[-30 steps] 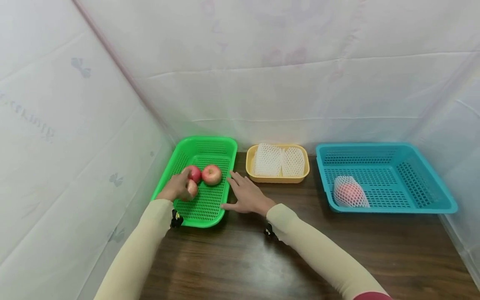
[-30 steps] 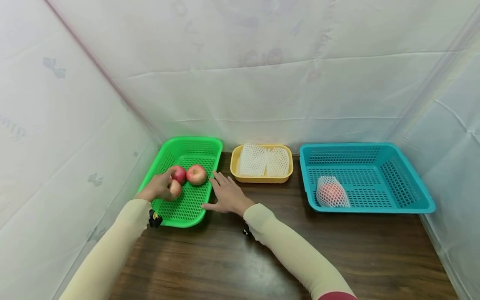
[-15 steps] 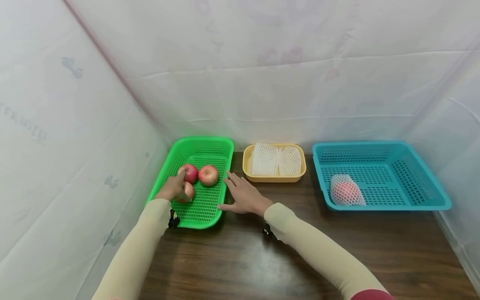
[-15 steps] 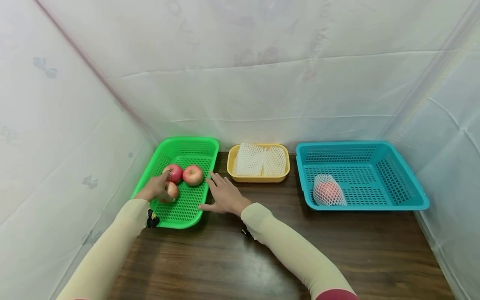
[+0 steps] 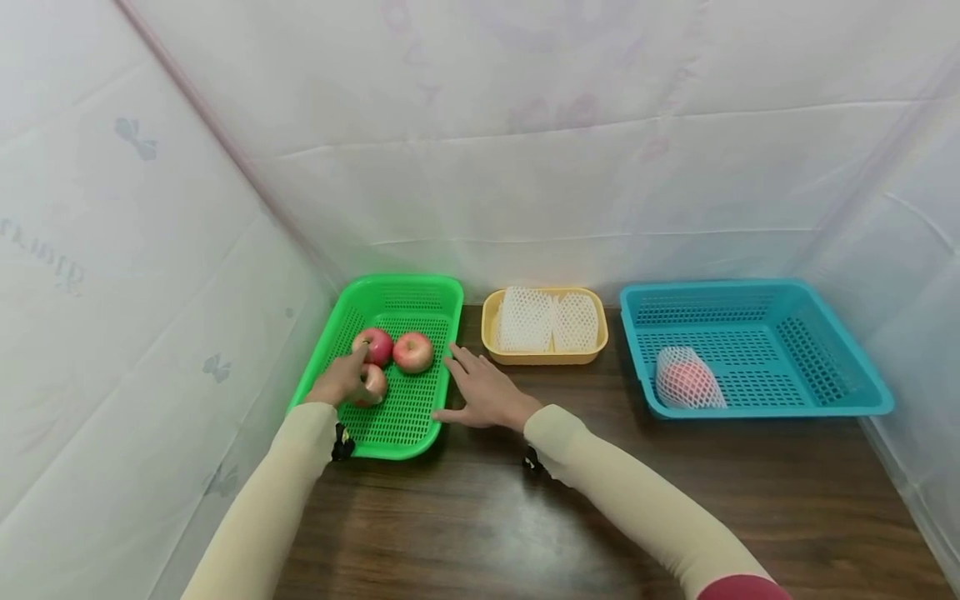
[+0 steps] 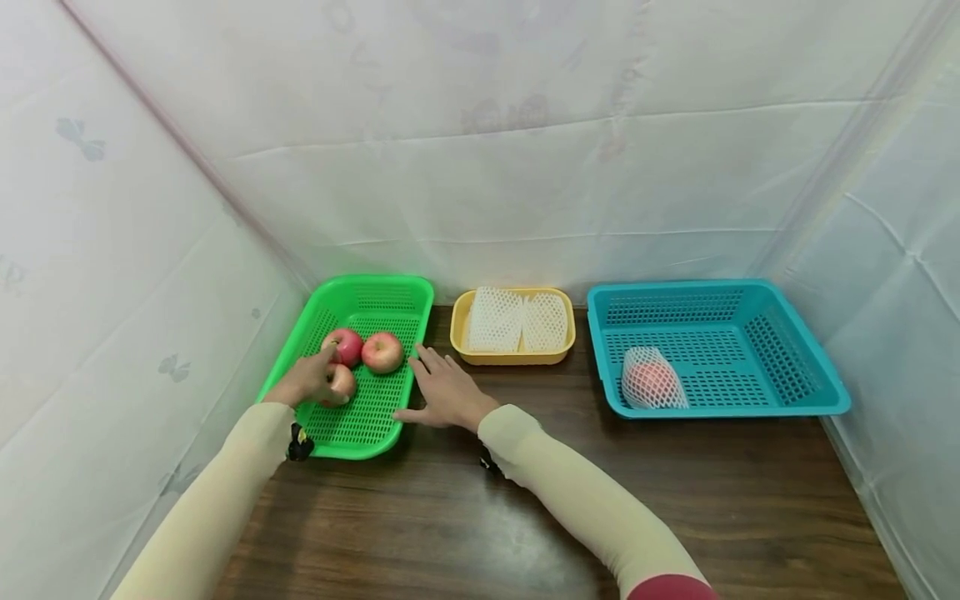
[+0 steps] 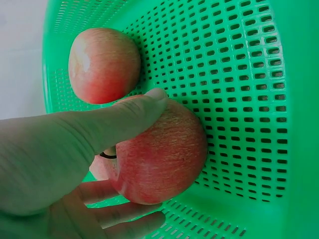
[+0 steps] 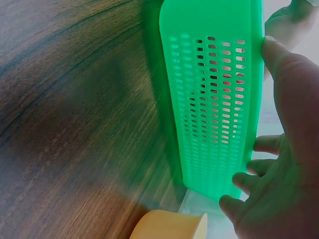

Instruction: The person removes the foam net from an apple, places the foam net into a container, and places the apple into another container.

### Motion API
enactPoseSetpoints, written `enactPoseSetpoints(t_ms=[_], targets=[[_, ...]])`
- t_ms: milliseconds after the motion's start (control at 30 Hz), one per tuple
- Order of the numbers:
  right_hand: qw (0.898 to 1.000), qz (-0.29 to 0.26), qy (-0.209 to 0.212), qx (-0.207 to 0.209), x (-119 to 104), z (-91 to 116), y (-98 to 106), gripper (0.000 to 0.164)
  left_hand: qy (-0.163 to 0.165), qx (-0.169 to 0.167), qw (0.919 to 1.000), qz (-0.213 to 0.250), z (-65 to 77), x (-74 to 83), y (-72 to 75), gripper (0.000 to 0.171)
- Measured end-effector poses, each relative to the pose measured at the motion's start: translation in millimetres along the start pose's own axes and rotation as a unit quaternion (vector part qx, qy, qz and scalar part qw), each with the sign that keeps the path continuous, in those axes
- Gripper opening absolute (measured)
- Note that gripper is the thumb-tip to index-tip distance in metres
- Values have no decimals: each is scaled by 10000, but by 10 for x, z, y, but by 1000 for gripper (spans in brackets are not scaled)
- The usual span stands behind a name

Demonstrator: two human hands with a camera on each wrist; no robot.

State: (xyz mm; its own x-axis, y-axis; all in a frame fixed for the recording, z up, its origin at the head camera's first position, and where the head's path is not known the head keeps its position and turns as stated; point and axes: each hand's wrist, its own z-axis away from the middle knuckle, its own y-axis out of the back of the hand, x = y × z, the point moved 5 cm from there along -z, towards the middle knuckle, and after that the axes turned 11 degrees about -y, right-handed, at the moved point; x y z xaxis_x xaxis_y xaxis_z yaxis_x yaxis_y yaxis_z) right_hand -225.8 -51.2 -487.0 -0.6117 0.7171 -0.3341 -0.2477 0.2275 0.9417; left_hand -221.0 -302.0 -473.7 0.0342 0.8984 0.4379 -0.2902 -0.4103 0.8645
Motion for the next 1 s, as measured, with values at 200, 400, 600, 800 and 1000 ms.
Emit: enactPoseSetpoints(t_ms=[200, 400, 600, 800, 1000], targets=[[10000, 79, -27, 13, 22, -2, -5, 99, 67, -86, 9999, -129, -13, -28, -21, 100], [9999, 139, -46, 12, 36, 2, 12, 98, -21, -25, 9998, -206, -5, 28, 0, 92], [9992, 400, 4, 13, 25, -6, 33, 98, -152, 109, 9995, -260, 9, 67, 24, 86], [9992, 402, 80, -32, 7, -9, 25, 96, -293, 479, 9975, -419, 51, 77, 48, 82], [9992, 399, 65, 2, 3, -14, 24, 96, -278, 762, 9955, -500, 83, 91, 73, 84]])
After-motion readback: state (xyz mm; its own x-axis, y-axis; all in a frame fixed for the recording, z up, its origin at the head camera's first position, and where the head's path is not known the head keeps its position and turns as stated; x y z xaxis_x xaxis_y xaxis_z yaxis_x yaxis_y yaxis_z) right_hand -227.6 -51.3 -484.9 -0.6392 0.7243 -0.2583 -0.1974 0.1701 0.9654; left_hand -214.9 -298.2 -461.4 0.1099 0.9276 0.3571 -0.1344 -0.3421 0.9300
